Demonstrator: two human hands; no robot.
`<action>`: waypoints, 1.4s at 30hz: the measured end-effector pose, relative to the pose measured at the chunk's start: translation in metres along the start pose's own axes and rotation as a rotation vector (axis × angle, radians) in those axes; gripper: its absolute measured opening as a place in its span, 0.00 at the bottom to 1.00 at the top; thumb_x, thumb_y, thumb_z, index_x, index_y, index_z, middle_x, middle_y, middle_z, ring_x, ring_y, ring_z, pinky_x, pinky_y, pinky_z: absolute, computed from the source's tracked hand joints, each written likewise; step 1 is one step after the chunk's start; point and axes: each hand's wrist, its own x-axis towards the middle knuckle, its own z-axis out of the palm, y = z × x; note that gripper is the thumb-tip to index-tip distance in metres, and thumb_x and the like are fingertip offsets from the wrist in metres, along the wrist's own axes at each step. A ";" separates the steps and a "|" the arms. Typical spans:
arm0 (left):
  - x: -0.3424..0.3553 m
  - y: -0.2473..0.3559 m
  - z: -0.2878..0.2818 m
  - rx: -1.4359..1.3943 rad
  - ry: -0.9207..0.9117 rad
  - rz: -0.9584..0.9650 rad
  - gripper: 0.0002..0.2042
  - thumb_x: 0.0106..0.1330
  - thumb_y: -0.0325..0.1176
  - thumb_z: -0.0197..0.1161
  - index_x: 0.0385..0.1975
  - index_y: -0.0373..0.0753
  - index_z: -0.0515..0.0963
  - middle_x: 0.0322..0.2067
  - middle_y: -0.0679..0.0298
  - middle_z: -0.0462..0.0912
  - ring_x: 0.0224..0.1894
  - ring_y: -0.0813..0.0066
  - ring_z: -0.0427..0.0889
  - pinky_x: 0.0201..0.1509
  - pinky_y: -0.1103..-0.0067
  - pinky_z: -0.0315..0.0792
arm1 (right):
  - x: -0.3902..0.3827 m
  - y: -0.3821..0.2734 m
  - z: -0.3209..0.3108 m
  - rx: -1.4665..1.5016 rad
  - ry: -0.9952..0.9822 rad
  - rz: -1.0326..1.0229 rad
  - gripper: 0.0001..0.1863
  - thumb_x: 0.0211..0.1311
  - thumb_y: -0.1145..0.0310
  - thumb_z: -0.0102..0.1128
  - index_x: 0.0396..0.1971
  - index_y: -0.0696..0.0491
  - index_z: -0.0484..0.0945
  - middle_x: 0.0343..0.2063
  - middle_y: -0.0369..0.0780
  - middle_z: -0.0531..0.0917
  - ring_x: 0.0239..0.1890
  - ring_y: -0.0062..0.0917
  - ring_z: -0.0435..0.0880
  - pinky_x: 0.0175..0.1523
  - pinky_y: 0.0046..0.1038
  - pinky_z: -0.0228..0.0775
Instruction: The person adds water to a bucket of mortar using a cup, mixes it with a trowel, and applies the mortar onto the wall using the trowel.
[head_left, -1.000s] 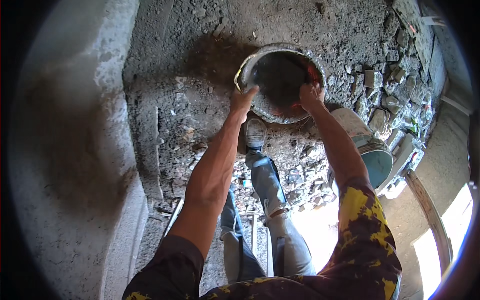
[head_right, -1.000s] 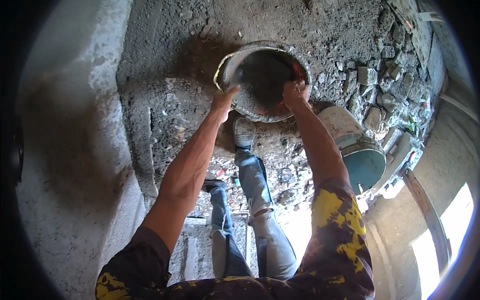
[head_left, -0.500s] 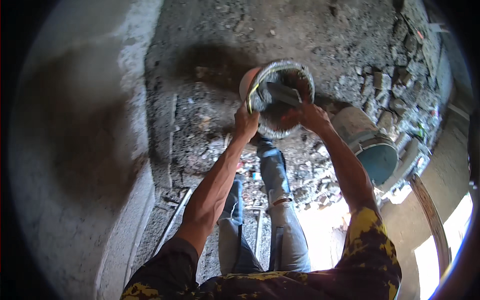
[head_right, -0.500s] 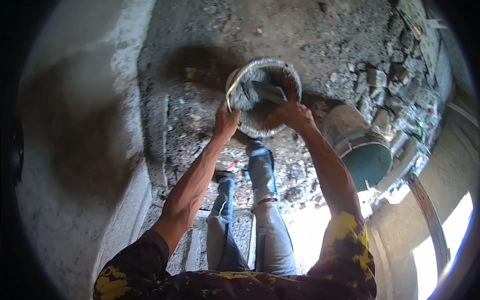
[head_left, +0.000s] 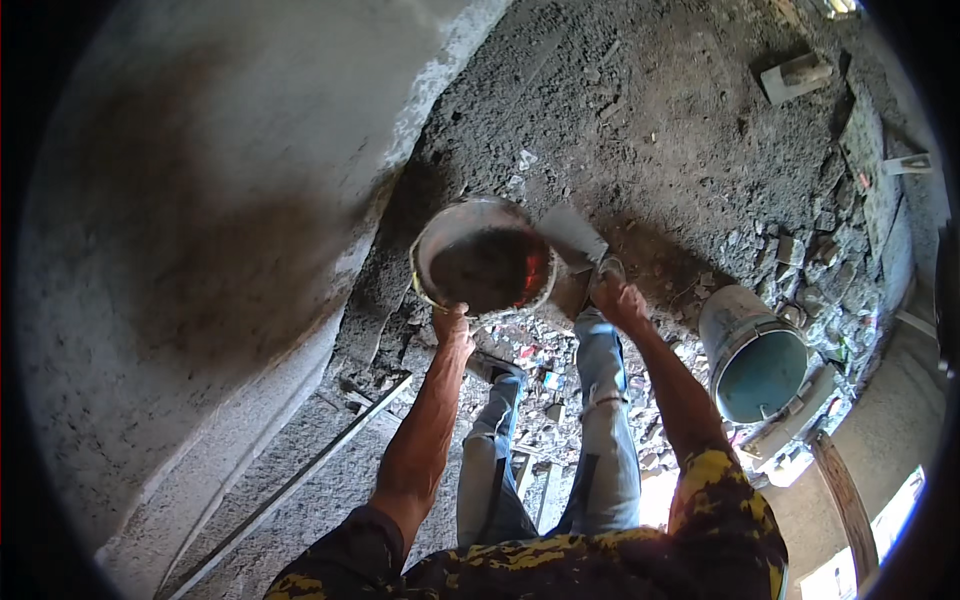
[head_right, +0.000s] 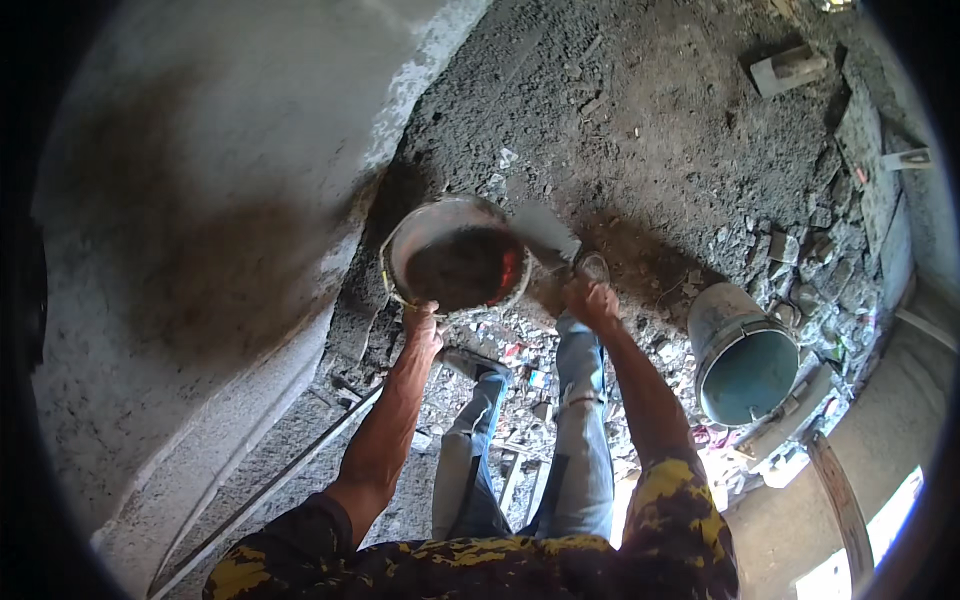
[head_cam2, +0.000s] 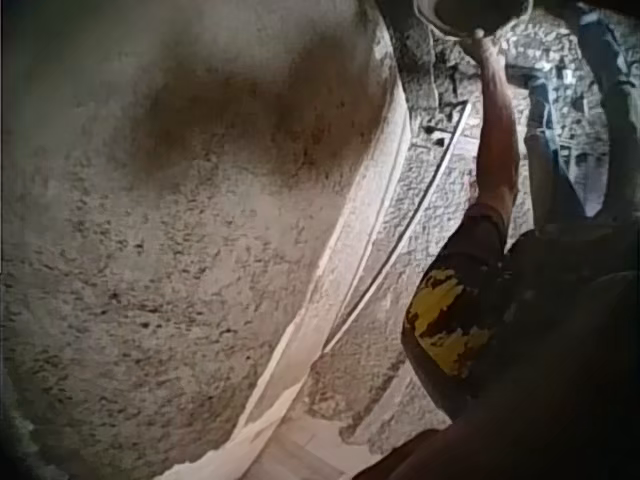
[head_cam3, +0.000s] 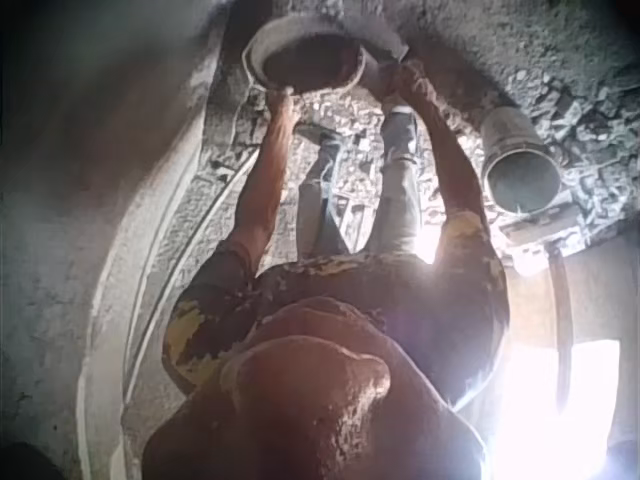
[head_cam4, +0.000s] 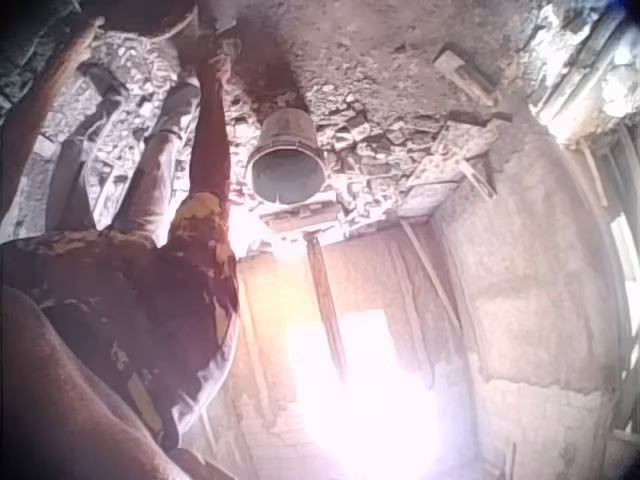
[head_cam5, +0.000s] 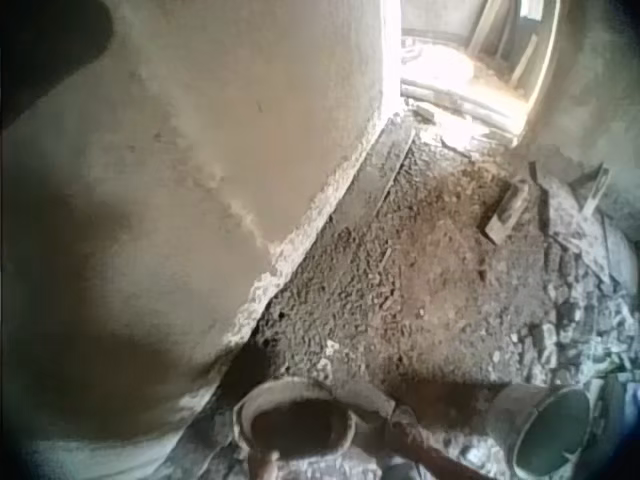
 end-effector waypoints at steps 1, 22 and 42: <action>-0.013 0.008 0.002 -0.068 -0.006 -0.087 0.23 0.49 0.22 0.58 0.48 0.44 0.68 0.38 0.66 0.73 0.34 0.68 0.74 0.34 0.64 0.75 | -0.011 0.017 0.011 -0.601 0.249 -0.138 0.09 0.56 0.63 0.58 0.25 0.48 0.68 0.25 0.42 0.78 0.13 0.21 0.66 0.16 0.27 0.58; 0.091 -0.070 0.017 -0.726 0.231 -0.277 0.21 0.57 0.17 0.51 0.51 0.44 0.69 0.43 0.60 0.76 0.46 0.62 0.77 0.50 0.54 0.73 | 0.345 0.044 0.228 0.309 -0.707 0.308 0.23 0.57 0.56 0.45 0.44 0.58 0.75 0.41 0.57 0.79 0.46 0.52 0.78 0.53 0.46 0.68; 0.126 -0.049 0.037 -0.724 0.303 -0.282 0.11 0.53 0.23 0.56 0.37 0.38 0.72 0.36 0.63 0.76 0.40 0.69 0.76 0.46 0.71 0.72 | 0.339 -0.052 0.163 0.394 -0.613 -0.173 0.11 0.65 0.65 0.45 0.38 0.59 0.68 0.19 0.44 0.79 0.20 0.34 0.81 0.19 0.32 0.72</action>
